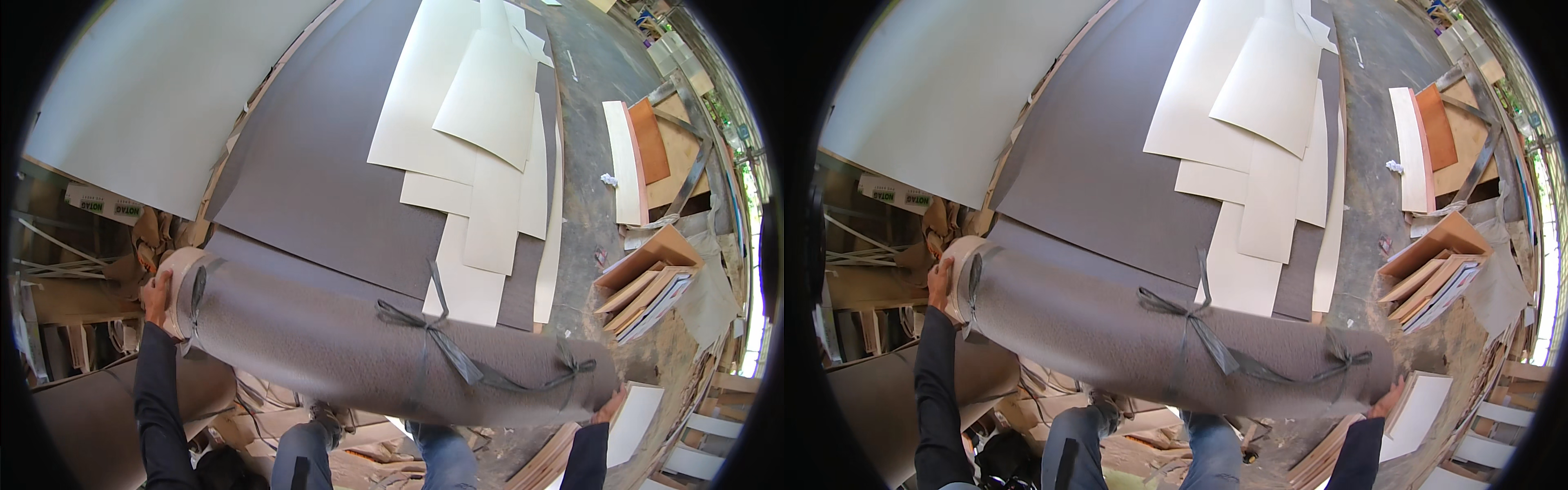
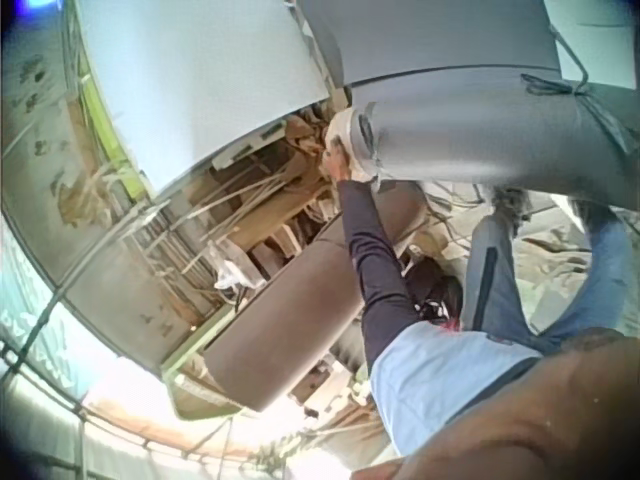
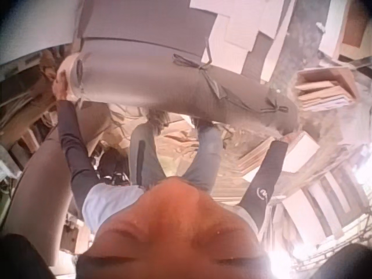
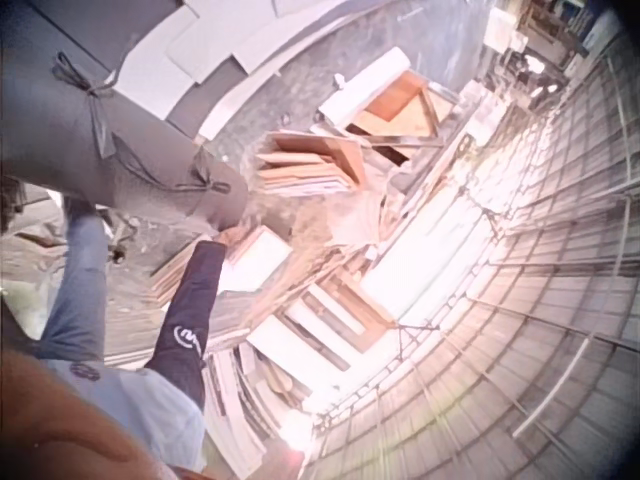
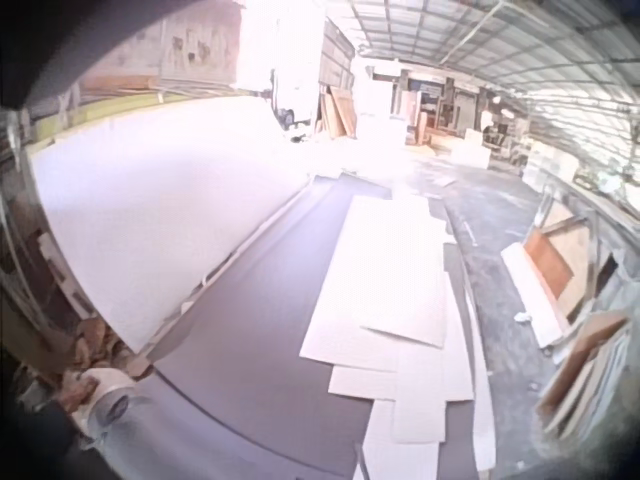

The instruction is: The person unrolls a sheet of laminate, cuts a section using a utility knife, and then uses a tape measure and a marker to mark dimensions on wooden panels.

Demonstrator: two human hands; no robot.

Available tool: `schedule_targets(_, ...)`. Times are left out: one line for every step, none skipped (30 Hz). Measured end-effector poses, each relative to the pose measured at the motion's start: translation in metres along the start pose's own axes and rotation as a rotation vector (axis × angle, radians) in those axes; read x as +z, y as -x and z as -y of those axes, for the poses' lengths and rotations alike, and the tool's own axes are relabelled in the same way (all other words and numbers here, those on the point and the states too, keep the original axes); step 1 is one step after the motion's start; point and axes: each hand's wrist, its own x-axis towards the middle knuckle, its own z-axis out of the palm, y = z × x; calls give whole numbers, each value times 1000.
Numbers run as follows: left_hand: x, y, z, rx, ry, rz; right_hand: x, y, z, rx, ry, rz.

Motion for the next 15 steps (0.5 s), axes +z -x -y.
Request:
schedule_targets(2, -6, -10, -12, 26, 7, 19, -4, -18, -14, -37, 35)
schedule_targets(4, -14, -6, -8, 64, 23, 38, -6, -30, 30, -72, 66)
schedule_targets(12, -29, -4, 7, 112, 36, 61, -11, -41, 68, -120, 96)
schedule_targets(20, -43, -2, 18, 159, 48, 80, -14, -51, 77, -158, 152)
schedule_targets(30, -64, 4, 19, 239, 78, 97, -20, -68, 87, -213, 205)
schedule_targets(46, -71, 4, 35, 249, 70, 108, -27, -81, 103, -232, 282)
schedule_targets(63, -78, 4, 48, 257, 61, 120, -33, -94, 119, -247, 361)
schedule_targets(81, -86, -5, 69, 271, 55, 132, -42, -109, 127, -267, 436)
schedule_targets(107, -89, -21, 91, 293, 130, 132, -56, -122, 20, -265, 374)
schedule_targets(119, -86, -34, 106, 287, 186, 155, -55, -129, 22, -218, 327)
schedule_targets(119, -83, -31, 101, 263, 240, 171, -47, -136, 37, -152, 292)
schedule_targets(120, -93, -8, 102, 185, 165, 186, -39, -143, 58, -72, 266)
schedule_targets(124, -113, 23, 103, 99, 91, 201, -40, -149, 65, -14, 315)
schedule_targets(129, -128, 43, 111, 17, 42, 202, -48, -151, 64, 49, 342)
schedule_targets(143, -133, 38, 143, 17, 68, 191, -58, -144, 49, 118, 346)
